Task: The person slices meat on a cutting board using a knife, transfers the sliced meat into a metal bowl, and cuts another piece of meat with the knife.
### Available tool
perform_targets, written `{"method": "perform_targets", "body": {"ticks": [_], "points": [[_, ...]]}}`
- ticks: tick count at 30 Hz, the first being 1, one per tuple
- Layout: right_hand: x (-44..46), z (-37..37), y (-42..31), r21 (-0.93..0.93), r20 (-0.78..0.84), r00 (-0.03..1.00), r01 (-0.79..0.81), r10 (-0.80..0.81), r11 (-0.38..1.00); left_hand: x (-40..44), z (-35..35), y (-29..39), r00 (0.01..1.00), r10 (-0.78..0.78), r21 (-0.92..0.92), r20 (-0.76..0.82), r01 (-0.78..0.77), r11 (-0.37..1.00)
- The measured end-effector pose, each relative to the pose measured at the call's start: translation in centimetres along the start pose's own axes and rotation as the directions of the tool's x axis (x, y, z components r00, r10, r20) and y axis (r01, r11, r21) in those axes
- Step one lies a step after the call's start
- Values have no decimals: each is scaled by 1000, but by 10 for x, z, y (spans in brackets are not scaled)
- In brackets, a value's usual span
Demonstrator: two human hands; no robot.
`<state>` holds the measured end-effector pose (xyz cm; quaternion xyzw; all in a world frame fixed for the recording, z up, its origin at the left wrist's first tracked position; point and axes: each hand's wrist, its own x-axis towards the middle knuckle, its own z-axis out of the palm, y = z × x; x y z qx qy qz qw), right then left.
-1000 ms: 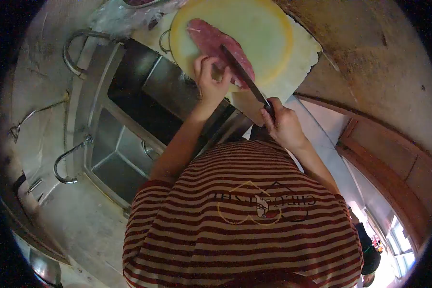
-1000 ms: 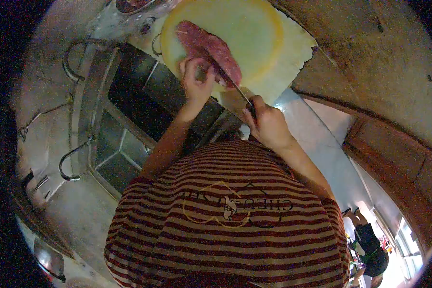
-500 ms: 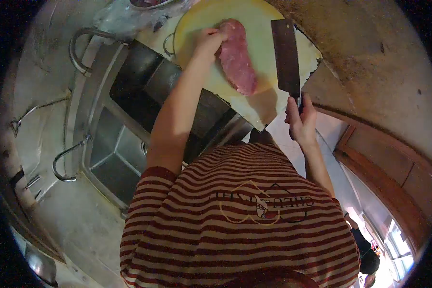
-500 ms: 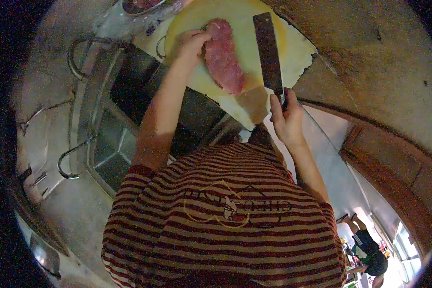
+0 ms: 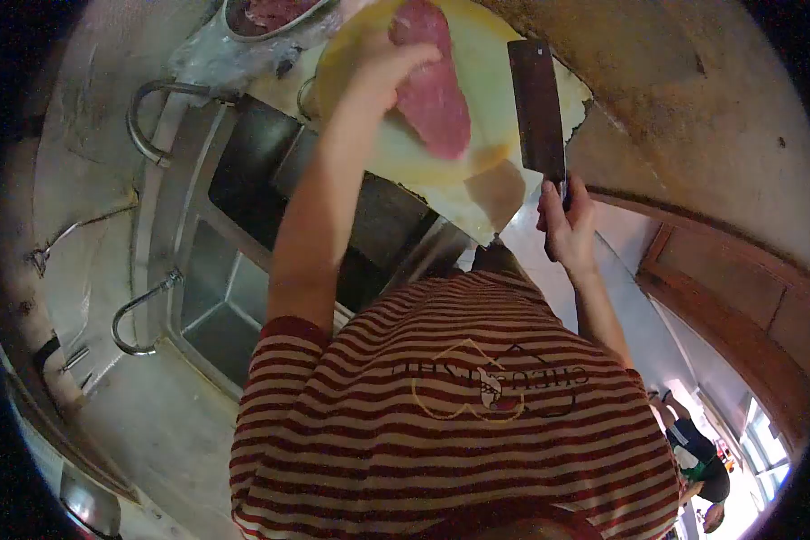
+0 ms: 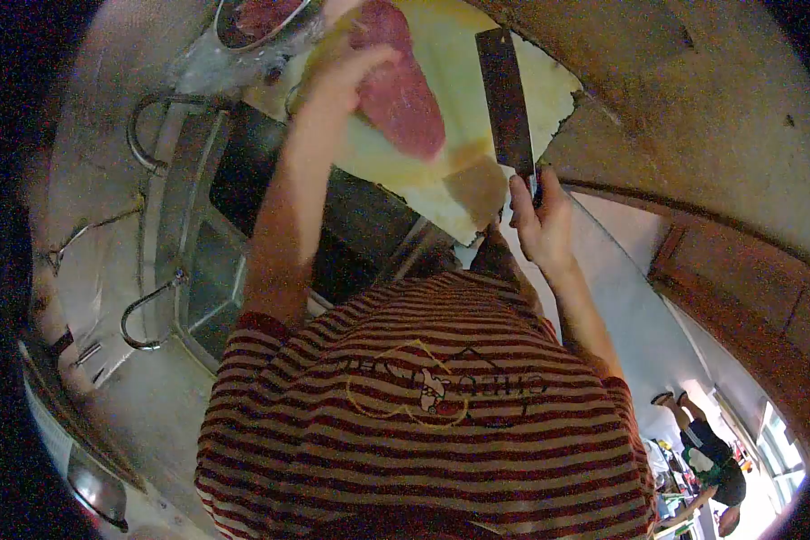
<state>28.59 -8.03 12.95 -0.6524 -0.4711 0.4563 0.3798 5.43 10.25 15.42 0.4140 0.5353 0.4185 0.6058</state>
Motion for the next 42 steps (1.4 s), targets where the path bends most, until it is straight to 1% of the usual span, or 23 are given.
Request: {"method": "perform_targets", "body": {"ticks": [1,3,4,6,7,9,11,13,15,16,18,19,21,27,30,31,33,34,36,37,39,40,42], "points": [[-1,-1,1,3,-1,1000,-8,8,1000,-12,0,24,1000,-7,4,2,7,1000],[2,-4,-1,27,17,1000,-24,24,999,-30,-2,67,932,338,41,128,-346,937],[2,-2,-4,74,1,1000,-10,10,997,-33,-3,75,932,339,46,127,-347,937],[3,-2,-2,73,3,1000,-9,9,997,-37,-5,84,808,574,385,136,-577,721],[3,-2,-1,68,6,1000,-12,11,998,-36,-5,77,806,575,386,139,-579,718],[4,0,-2,56,-1,1000,-4,4,998,-32,-6,36,757,631,737,170,-523,428],[6,1,-1,45,-5,1000,0,0,999,-45,-2,-10,764,547,723,343,-587,365],[8,1,2,76,1,1000,12,-12,997,-61,-2,-71,693,523,625,496,-703,338],[8,1,-1,38,0,1000,32,-32,999,-84,0,-99,876,325,616,355,-481,624],[7,1,-2,-1,0,999,51,-51,999,-84,-3,-105,877,320,613,358,-479,629],[8,0,2,-1,8,999,33,-33,999,-81,-16,-113,932,312,598,186,-360,717],[8,0,3,3,15,1000,24,-24,1000,-74,-22,-118,931,314,597,183,-359,717],[9,2,6,-5,7,999,49,-49,999,-51,-34,-124,933,349,487,-81,-268,831],[3,6,-4,-42,-12,999,34,-35,999,13,-42,-112,903,356,494,-240,-202,845],[2,6,2,-81,-19,1000,10,-12,997,48,-35,-112,905,420,555,-73,-313,771],[2,5,2,-90,-20,1000,-18,17,996,52,-32,-109,904,421,554,-72,-315,771],[2,6,1,-81,-16,1000,-8,6,997,61,-24,-99,949,299,601,-103,-180,779],[2,6,0,-71,-9,1000,1,-1,997,63,-20,-94,948,300,600,-105,-180,779],[2,9,-7,-27,3,1000,-16,16,999,63,-14,-86,968,182,712,-172,-6,702],[2,10,-9,17,15,999,-34,33,999,60,-10,-85,968,183,713,-173,-5,701],[4,12,-1,-38,21,1000,5,-4,999,47,-4,-83,972,62,501,-228,62,863],[7,13,1,-94,26,999,43,-41,995,36,-3,-82,971,67,502,-230,60,863],[8,14,-1,-137,47,997,67,-61,988,16,-2,-85,925,190,285,-328,-94,954]]}}
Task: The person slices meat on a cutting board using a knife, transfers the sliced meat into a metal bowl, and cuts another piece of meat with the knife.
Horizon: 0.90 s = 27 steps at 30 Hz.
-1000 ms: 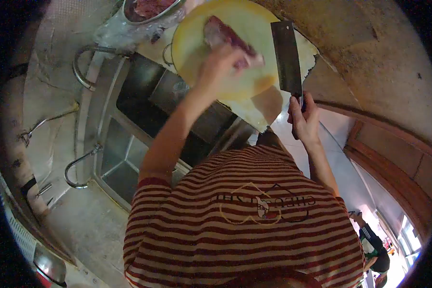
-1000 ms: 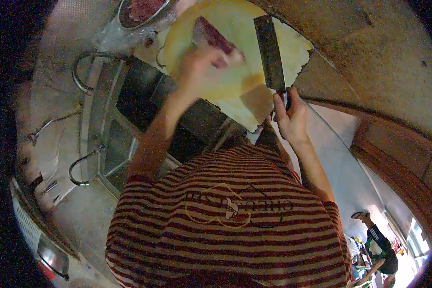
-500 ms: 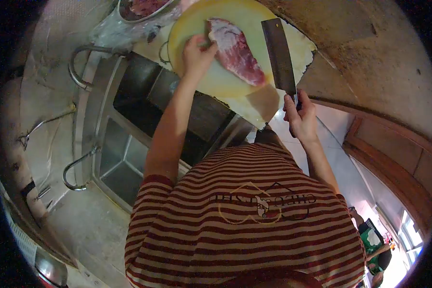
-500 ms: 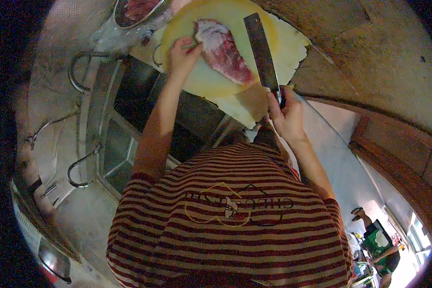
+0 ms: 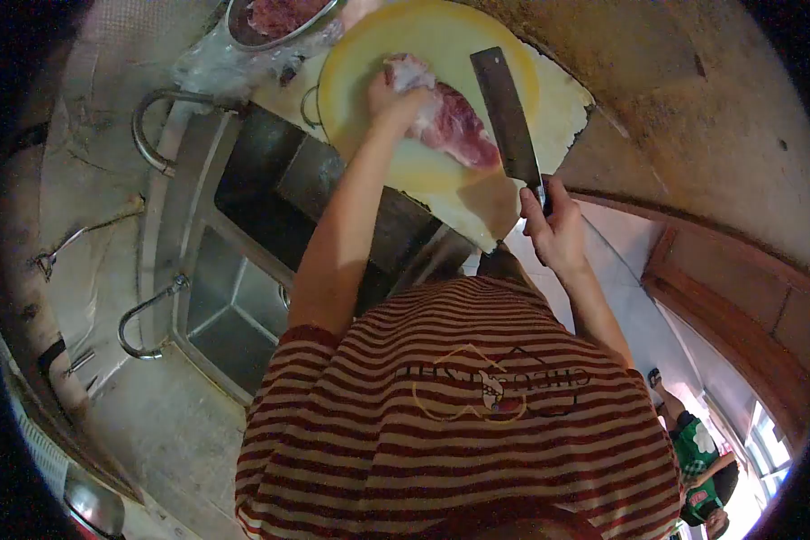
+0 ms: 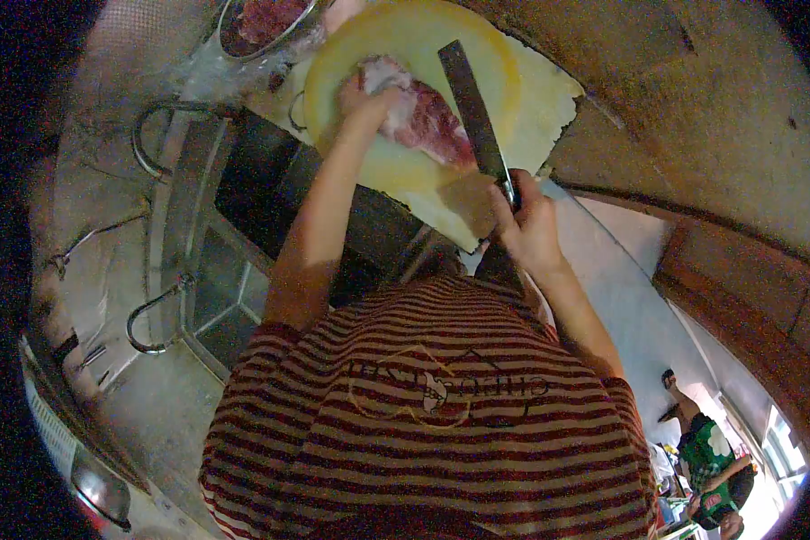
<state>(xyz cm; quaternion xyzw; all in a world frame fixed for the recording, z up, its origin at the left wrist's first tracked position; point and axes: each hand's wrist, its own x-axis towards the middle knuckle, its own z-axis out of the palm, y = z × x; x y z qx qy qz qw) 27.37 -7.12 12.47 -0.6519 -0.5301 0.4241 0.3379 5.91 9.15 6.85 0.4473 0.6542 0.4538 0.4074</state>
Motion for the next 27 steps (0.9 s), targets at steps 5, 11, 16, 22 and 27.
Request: {"method": "perform_targets", "body": {"ticks": [5,11,16,22,27], "points": [[11,7,-13,-74,97,994,47,-40,996,5,-56,-40,993,33,-13,-112,-34,999],[35,30,-36,-220,198,947,293,-251,931,1,-61,-51,963,154,96,-222,-136,986],[67,57,-43,-413,364,856,502,-367,760,-7,-42,-64,857,433,282,-278,-358,890],[80,67,-63,-523,462,871,422,-169,741,-13,-39,-52,819,513,443,-256,-372,816],[120,100,-57,-418,495,811,536,-311,734,-13,-33,-55,863,371,232,-343,-305,924]]}}
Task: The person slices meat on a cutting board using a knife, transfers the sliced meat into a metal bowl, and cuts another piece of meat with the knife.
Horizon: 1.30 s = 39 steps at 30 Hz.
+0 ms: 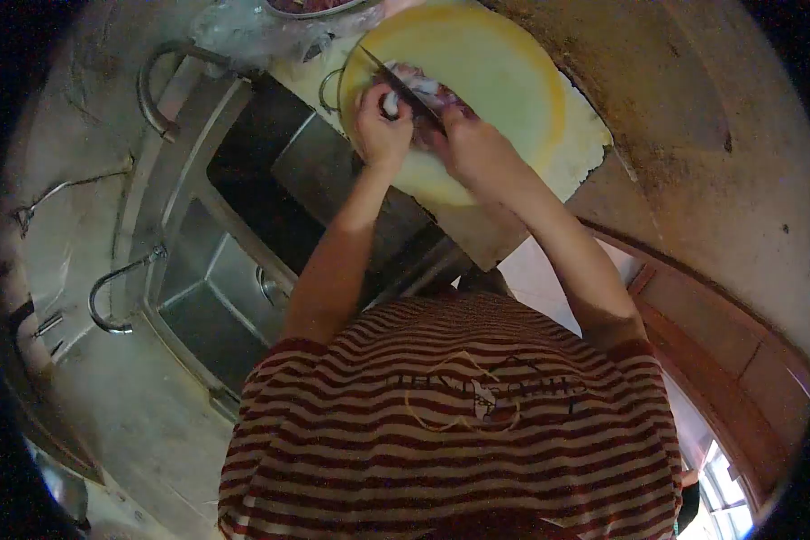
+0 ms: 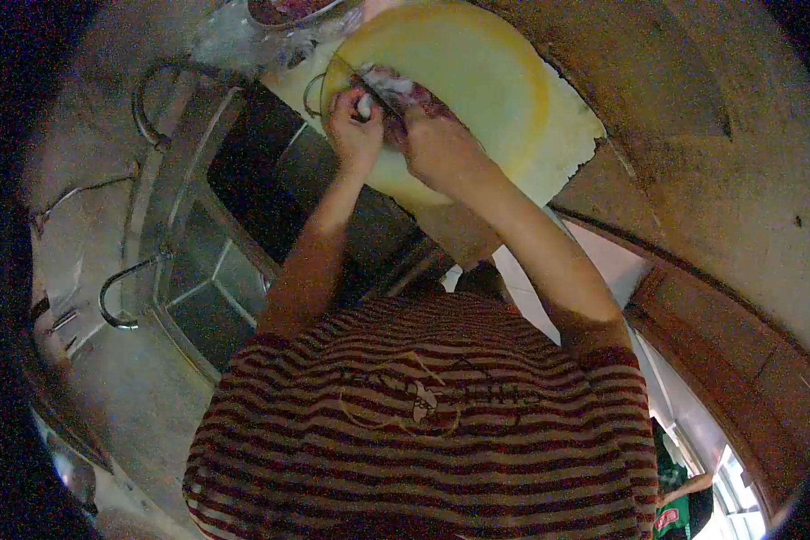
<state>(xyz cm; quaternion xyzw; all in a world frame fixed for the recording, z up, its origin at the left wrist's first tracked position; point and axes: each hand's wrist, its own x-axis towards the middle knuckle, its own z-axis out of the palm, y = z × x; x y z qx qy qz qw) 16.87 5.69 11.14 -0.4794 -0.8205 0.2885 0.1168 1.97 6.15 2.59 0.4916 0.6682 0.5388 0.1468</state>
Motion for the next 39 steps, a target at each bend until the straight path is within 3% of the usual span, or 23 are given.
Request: {"method": "perform_targets", "body": {"ticks": [1,5,7,11,13,15,21,25,27,31,34,37,39], "points": [[11,3,2,4,-31,997,76,-75,997,0,1,-6,1000,1,1,-2,-1,1000],[10,-2,5,35,-35,994,103,-102,994,3,1,-4,999,26,72,32,-29,997],[-13,-17,2,-16,72,993,-94,95,995,4,2,1,999,37,90,32,-39,995],[-32,-20,8,-117,141,976,-152,168,981,-1,5,-5,1000,31,60,-4,-31,998],[-16,-27,-4,30,106,991,-86,82,996,0,5,-3,1000,3,15,11,-3,1000],[15,-1,1,-12,-43,999,15,-15,1000,-3,0,6,996,-90,-74,13,90,993],[47,1,-8,-67,49,985,166,-163,984,-4,4,-16,999,45,28,31,-46,999],[23,-7,4,-62,4,1000,11,-11,998,2,6,-20,998,40,69,54,-44,997],[6,-14,12,-64,111,993,-45,52,997,0,0,-5,997,68,164,33,-72,984],[17,-5,4,-34,32,997,67,-66,997,-6,2,-3,997,30,114,74,-38,993],[58,11,1,-138,132,984,140,-122,980,-2,1,1,995,73,101,71,-80,992],[78,17,6,-47,-39,996,75,-76,996,-13,-5,6,982,72,69,173,-85,994],[84,8,7,-27,13,997,78,-78,997,-22,-10,1,998,40,-12,53,-39,999]]}}
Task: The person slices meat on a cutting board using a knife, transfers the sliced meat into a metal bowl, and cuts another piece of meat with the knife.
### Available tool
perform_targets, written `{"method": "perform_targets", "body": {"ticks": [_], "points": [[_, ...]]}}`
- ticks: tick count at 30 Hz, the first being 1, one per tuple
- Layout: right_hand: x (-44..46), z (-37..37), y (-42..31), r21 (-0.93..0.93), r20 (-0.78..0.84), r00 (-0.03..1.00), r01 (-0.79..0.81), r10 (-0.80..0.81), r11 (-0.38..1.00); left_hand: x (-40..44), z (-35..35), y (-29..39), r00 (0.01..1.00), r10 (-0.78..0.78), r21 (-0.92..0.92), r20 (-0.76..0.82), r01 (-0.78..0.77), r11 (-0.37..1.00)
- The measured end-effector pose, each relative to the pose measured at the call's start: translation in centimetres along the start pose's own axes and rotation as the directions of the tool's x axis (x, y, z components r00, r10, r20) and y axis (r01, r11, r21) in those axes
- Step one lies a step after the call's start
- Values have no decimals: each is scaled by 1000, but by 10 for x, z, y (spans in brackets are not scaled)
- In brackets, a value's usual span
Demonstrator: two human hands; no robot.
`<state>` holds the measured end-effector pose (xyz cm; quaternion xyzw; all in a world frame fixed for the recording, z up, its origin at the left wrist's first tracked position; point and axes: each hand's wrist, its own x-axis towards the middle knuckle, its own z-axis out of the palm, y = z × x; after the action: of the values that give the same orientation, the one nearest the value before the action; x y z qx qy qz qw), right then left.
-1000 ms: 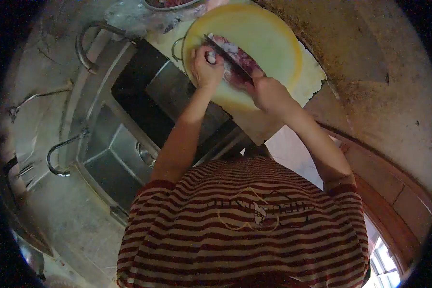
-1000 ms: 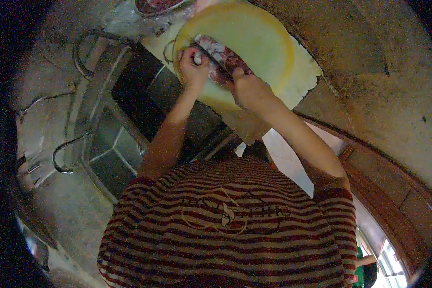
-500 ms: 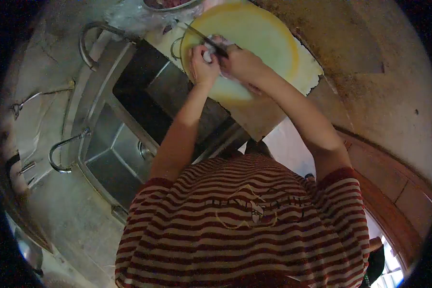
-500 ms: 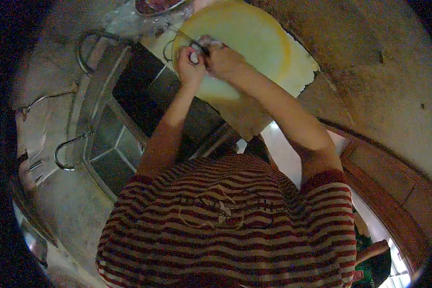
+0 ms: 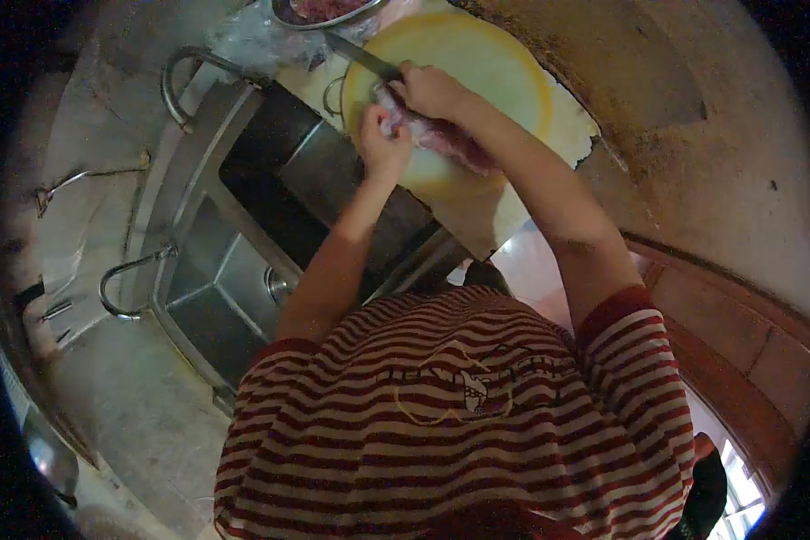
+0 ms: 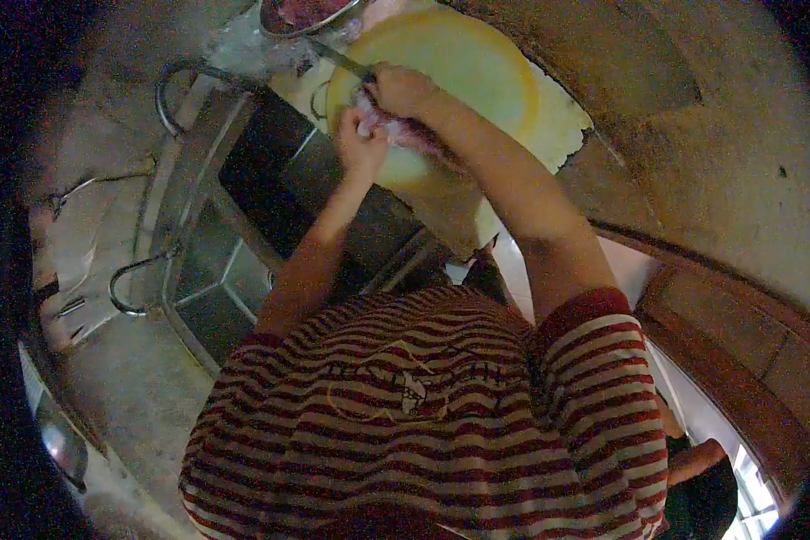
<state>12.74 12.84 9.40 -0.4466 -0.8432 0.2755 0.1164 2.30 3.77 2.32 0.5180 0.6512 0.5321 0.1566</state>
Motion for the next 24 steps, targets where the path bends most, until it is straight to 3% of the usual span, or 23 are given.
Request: {"method": "perform_targets", "body": {"ticks": [1,3,4,7,9,10,11,12,13,15,19,22,24], "points": [[-2,-6,2,3,-4,1000,3,-3,1000,-4,-7,3,1000,4,4,-1,-4,1000],[-11,-22,13,89,112,994,-18,8,996,-13,-26,13,944,-324,0,56,325,946],[-19,-24,18,22,28,999,39,-40,999,-13,-26,6,944,-325,0,54,325,946],[-70,-59,1,-74,-100,991,77,-84,994,-13,-24,-2,966,-257,-91,7,257,962],[-104,-78,-5,-90,-34,999,2,-5,996,-12,-26,18,984,-113,92,-140,127,988],[-122,-79,-4,-95,-28,1000,-5,3,995,-15,-23,19,983,-122,86,-136,134,987],[-138,-80,-2,-109,31,999,-22,26,994,-18,-20,21,990,125,211,-72,-108,971],[-149,-78,-1,-122,90,995,-35,46,992,-20,-17,23,934,357,318,18,-344,884],[-157,-72,1,-122,99,994,-36,48,992,-23,-15,29,937,349,318,19,-336,886],[-167,-60,6,-179,148,979,-110,137,978,-27,-6,38,903,294,354,313,-398,846],[-172,-60,9,-138,166,981,-79,101,987,-28,-5,32,902,307,342,302,-404,849],[-166,-57,3,-137,219,957,-164,192,977,-27,-5,30,899,321,330,298,-412,849],[-159,-41,11,-137,154,977,-129,149,982,-25,-3,29,891,338,307,304,-427,851]]}}
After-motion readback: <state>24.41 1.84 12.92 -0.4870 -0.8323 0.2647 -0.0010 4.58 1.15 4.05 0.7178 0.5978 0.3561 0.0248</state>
